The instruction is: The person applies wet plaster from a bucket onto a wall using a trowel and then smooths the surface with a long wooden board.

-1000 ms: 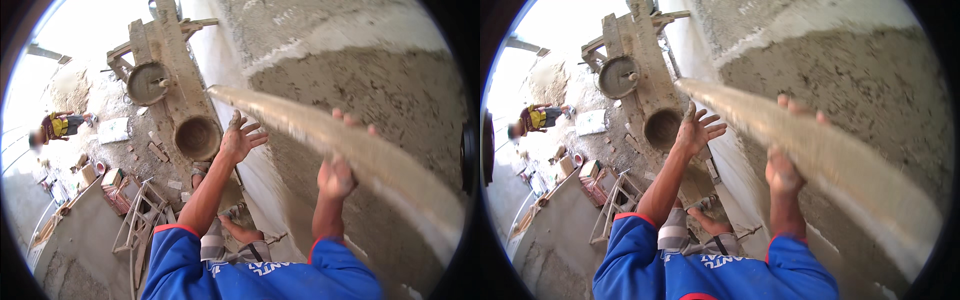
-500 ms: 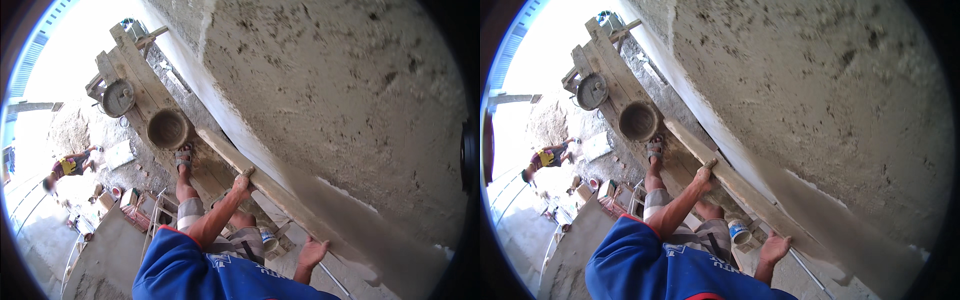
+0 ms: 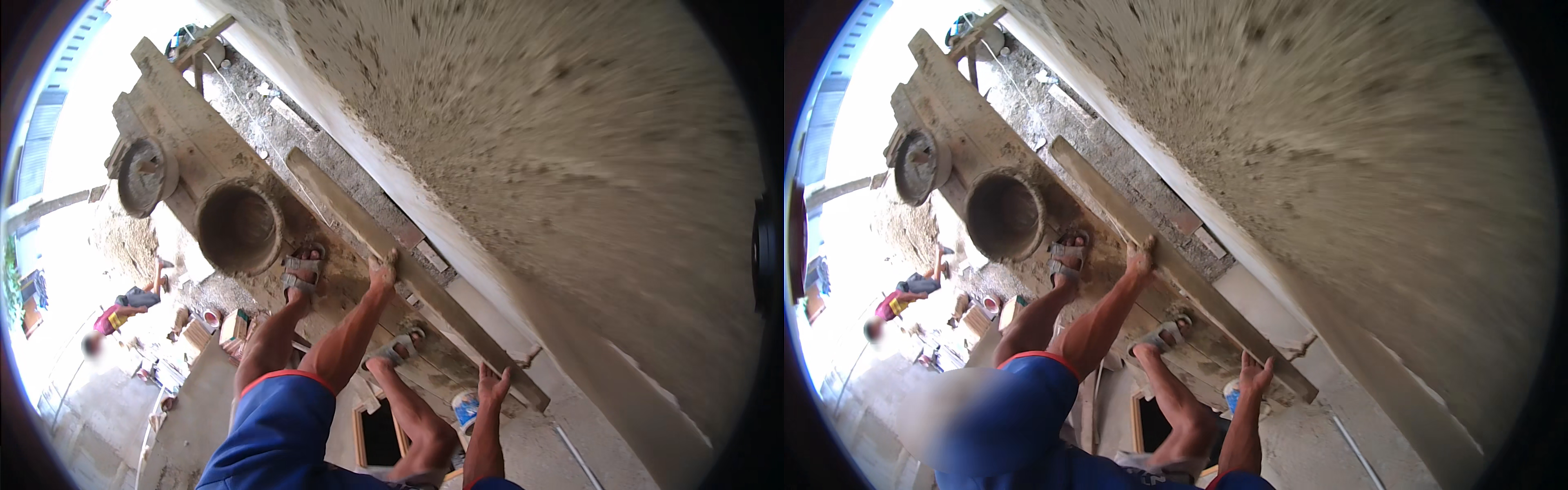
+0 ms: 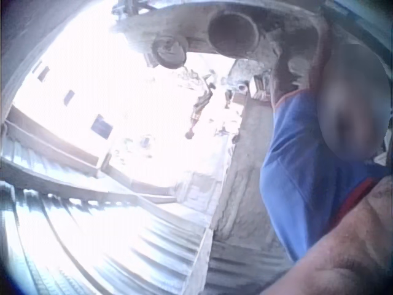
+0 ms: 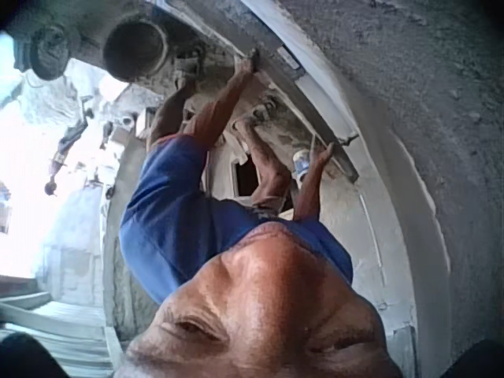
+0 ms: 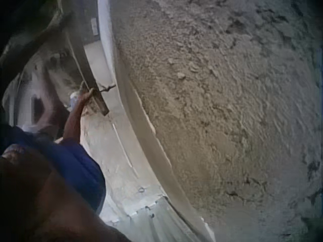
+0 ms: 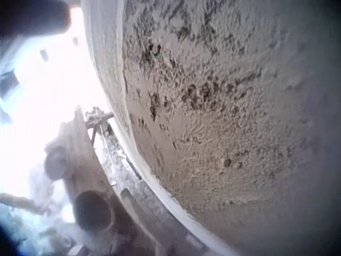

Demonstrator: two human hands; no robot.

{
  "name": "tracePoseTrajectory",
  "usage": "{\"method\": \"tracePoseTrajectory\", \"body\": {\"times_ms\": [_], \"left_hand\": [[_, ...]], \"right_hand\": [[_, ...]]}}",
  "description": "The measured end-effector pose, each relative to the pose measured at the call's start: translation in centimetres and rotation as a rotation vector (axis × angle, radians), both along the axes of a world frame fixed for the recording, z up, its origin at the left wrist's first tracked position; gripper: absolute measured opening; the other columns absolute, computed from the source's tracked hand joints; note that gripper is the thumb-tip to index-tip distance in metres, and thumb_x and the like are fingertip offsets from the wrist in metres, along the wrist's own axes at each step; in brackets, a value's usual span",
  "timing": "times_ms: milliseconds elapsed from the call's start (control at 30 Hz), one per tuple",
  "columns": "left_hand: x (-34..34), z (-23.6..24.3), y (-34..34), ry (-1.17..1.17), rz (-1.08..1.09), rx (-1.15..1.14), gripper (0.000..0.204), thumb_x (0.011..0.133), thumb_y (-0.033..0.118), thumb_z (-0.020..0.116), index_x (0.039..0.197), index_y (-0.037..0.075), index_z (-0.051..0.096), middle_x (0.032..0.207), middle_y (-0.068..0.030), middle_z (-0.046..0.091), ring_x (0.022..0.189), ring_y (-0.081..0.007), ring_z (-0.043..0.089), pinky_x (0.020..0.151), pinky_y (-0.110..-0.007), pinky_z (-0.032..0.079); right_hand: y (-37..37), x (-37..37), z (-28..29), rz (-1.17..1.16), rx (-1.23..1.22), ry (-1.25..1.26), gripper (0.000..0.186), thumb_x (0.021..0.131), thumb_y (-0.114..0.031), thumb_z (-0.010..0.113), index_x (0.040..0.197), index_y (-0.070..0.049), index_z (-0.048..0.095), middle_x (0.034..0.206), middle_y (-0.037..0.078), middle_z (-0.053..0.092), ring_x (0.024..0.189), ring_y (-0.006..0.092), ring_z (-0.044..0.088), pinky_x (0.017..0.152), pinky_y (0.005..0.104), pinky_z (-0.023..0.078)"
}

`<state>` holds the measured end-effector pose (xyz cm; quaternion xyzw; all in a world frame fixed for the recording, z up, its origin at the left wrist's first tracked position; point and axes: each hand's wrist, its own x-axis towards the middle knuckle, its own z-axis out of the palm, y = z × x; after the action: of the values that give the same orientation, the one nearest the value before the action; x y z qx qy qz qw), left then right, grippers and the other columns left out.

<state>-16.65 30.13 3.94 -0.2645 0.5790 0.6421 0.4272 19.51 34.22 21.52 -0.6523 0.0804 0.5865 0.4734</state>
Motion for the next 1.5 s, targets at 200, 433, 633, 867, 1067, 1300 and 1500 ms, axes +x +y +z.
{"method": "tracePoseTrajectory", "body": {"times_ms": [200,433,633,867,1067,1300,1500], "left_hand": [[-6.5,-16.4,4.8,-0.067,-0.029,0.061,0.062,0.087,0.031,0.064,0.133,0.010,0.028,0.121,-0.0163,0.051,0.102,-0.0330,0.057,0.075,-0.050,0.056],[-13.2,-28.0,10.4,-0.090,0.000,0.028,0.045,0.092,0.023,0.056,0.128,0.008,0.034,0.116,-0.0184,0.055,0.090,-0.0359,0.063,0.066,-0.050,0.059],[-17.3,-30.2,15.2,-0.017,-0.066,0.143,0.050,0.093,0.027,0.056,0.132,0.009,0.031,0.118,-0.0170,0.055,0.096,-0.0357,0.061,0.073,-0.050,0.058],[-16.5,-27.0,17.5,-0.048,0.001,0.036,0.056,0.092,0.033,0.057,0.135,0.014,0.027,0.120,-0.0152,0.053,0.101,-0.0329,0.059,0.074,-0.048,0.057],[-16.2,-19.4,16.8,0.180,0.088,0.204,0.050,0.092,0.030,0.058,0.127,0.005,0.034,0.113,-0.0155,0.051,0.098,-0.0276,0.056,0.080,-0.044,0.053],[-13.1,-9.8,17.5,0.289,0.169,0.204,0.044,0.092,0.032,0.059,0.114,0.001,0.037,0.100,-0.0142,0.050,0.089,-0.0236,0.051,0.076,-0.040,0.050],[-11.5,-9.4,16.7,0.346,0.042,0.157,0.044,0.092,0.033,0.059,0.114,0.000,0.039,0.100,-0.0133,0.050,0.092,-0.0210,0.047,0.077,-0.035,0.046]], "right_hand": [[3.4,-2.9,-21.1,0.053,0.082,0.162,0.042,0.096,-0.026,0.048,0.131,-0.005,0.044,0.135,0.013,0.046,0.125,0.0311,0.042,0.105,0.0518,0.034],[9.8,-8.4,-35.7,0.077,0.053,0.061,0.044,0.095,-0.030,0.050,0.128,0.000,0.042,0.134,0.017,0.042,0.127,0.0323,0.039,0.105,0.0521,0.036],[13.9,-12.2,-39.6,0.044,0.063,0.168,0.044,0.097,-0.030,0.047,0.134,-0.008,0.037,0.140,0.019,0.037,0.130,0.0342,0.037,0.105,0.0553,0.034],[14.0,-12.6,-37.6,0.038,0.129,0.175,0.047,0.097,-0.032,0.047,0.134,-0.004,0.037,0.139,0.018,0.039,0.130,0.0334,0.037,0.106,0.0541,0.034],[13.8,-13.1,-29.1,0.085,0.197,0.165,0.047,0.096,-0.033,0.048,0.131,-0.002,0.041,0.139,0.017,0.041,0.130,0.0333,0.038,0.104,0.0533,0.036],[14.0,-10.4,-20.2,0.088,0.178,0.145,0.046,0.095,-0.030,0.051,0.131,-0.003,0.042,0.137,0.014,0.044,0.129,0.0312,0.039,0.106,0.0529,0.034],[14.2,-8.3,-17.6,0.102,0.204,0.149,0.043,0.096,-0.030,0.048,0.129,-0.003,0.044,0.134,0.014,0.046,0.127,0.0311,0.042,0.106,0.0521,0.034]]}}
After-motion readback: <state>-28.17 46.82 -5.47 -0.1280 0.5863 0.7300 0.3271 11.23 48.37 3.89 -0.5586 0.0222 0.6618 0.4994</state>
